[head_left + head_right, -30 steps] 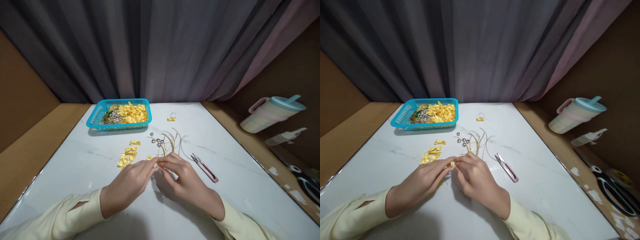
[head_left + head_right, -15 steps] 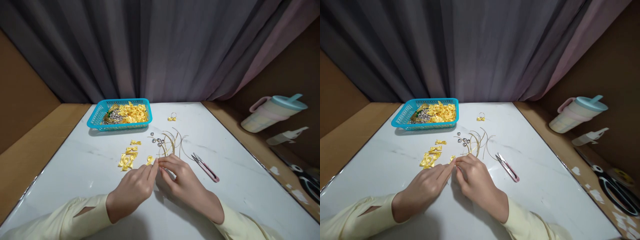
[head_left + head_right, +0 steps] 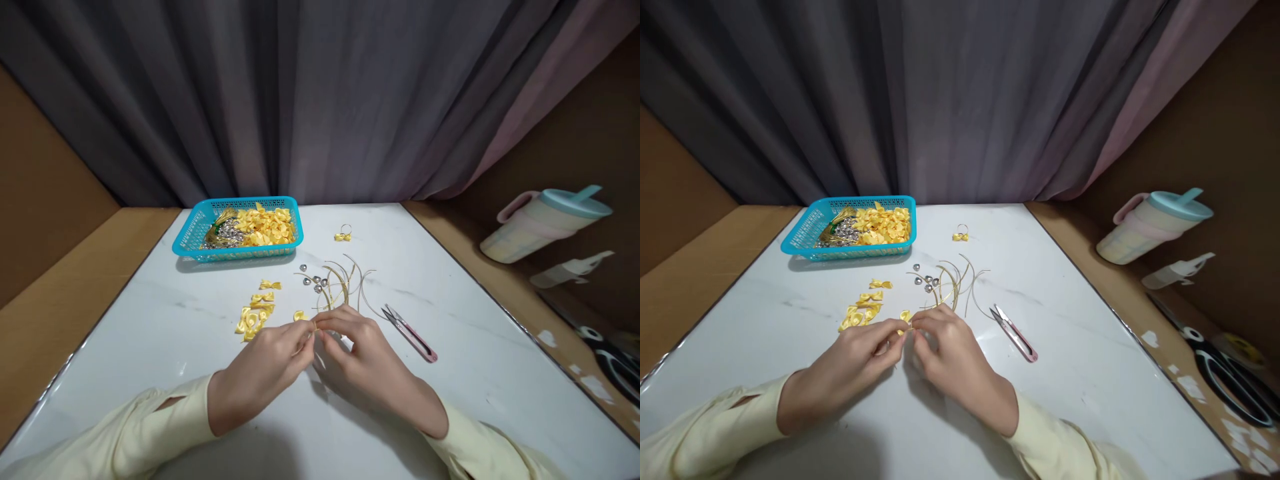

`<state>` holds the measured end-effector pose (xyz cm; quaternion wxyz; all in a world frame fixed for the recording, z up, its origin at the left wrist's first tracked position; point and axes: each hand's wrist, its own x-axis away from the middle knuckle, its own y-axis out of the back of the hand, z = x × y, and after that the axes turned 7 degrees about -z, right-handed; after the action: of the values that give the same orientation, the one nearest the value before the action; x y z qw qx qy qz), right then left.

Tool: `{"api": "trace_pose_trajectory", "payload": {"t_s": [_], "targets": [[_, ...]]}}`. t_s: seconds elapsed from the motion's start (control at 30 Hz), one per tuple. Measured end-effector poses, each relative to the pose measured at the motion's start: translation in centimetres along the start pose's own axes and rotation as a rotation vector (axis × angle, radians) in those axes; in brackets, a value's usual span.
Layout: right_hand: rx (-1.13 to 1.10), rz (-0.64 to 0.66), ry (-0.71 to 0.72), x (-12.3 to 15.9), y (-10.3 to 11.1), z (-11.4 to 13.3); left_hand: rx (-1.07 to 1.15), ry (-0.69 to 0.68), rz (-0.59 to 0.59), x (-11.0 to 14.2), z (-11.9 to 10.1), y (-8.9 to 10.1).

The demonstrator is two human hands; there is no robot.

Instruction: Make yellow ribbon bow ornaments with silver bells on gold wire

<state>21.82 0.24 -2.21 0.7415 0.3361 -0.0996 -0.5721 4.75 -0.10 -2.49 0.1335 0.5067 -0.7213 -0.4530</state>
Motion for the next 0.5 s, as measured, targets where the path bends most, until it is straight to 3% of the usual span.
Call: {"api": "trace_pose_trajectory", "payload": {"t_s": [0.17,0.27,0.5], "targets": [[-0.154,0.111,-0.099,-0.4,1.0,0.0,0.245,0.245,0.065,-1.0,0.0,0.8],[-0.24,0.219,-0.165,-0.7,1.6,-0.2,0.418,0.366,0.161,-1.4,0.2,1.2],[-0.258,0.35,-0.268,-1.1,2.1,-0.5,0.541,0.396,0.252,-1.9,1.0,1.2]]}}
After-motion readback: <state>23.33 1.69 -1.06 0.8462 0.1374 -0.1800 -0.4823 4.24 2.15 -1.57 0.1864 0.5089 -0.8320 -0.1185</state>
